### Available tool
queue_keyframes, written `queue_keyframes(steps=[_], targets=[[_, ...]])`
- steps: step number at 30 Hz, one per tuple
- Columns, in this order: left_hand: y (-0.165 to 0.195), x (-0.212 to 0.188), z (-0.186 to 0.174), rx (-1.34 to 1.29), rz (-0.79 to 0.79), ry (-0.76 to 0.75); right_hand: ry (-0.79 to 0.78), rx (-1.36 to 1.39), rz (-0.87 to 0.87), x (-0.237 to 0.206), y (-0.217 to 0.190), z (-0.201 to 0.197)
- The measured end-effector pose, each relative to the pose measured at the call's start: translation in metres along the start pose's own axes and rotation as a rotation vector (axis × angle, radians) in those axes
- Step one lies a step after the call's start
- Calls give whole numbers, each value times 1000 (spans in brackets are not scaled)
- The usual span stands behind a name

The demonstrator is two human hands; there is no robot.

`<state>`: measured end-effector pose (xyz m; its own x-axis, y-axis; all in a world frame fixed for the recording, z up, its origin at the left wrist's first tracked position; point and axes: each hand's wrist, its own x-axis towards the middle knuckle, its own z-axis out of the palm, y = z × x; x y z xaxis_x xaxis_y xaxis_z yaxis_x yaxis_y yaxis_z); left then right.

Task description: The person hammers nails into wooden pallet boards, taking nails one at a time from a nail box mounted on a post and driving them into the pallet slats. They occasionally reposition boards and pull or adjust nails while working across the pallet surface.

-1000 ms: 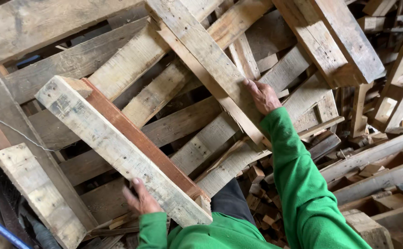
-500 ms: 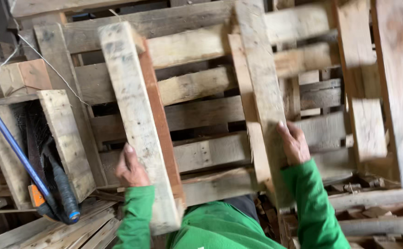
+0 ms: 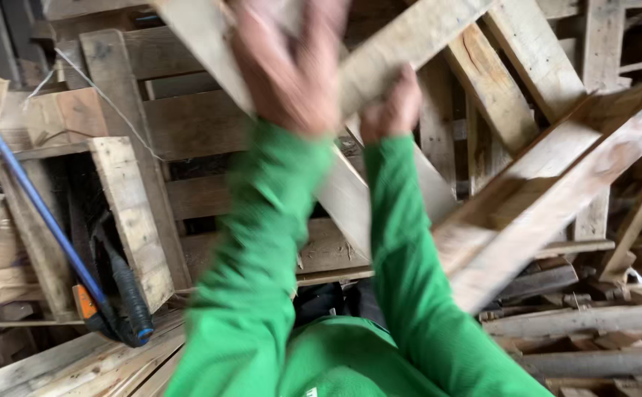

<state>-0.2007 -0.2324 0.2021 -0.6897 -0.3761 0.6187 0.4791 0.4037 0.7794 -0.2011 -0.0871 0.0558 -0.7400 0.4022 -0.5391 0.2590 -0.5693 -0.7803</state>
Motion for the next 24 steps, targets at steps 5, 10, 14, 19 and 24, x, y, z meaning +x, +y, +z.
queue_keyframes(steps=[5,10,14,19,24], targets=[[33,-108,-36,-28,-304,-194,-416,-1360,-809,32,30,114],[-1,-171,-89,324,-394,-386,-635,-549,238,30,-6,66],[-23,-206,-113,600,-451,-1202,-519,-1051,-307,3,-75,-54],[-44,-237,-100,790,-341,-1146,-468,-1699,-1062,-3,-99,-180],[-60,-273,-105,727,-316,-1086,-424,-1768,-1191,26,-70,-237]])
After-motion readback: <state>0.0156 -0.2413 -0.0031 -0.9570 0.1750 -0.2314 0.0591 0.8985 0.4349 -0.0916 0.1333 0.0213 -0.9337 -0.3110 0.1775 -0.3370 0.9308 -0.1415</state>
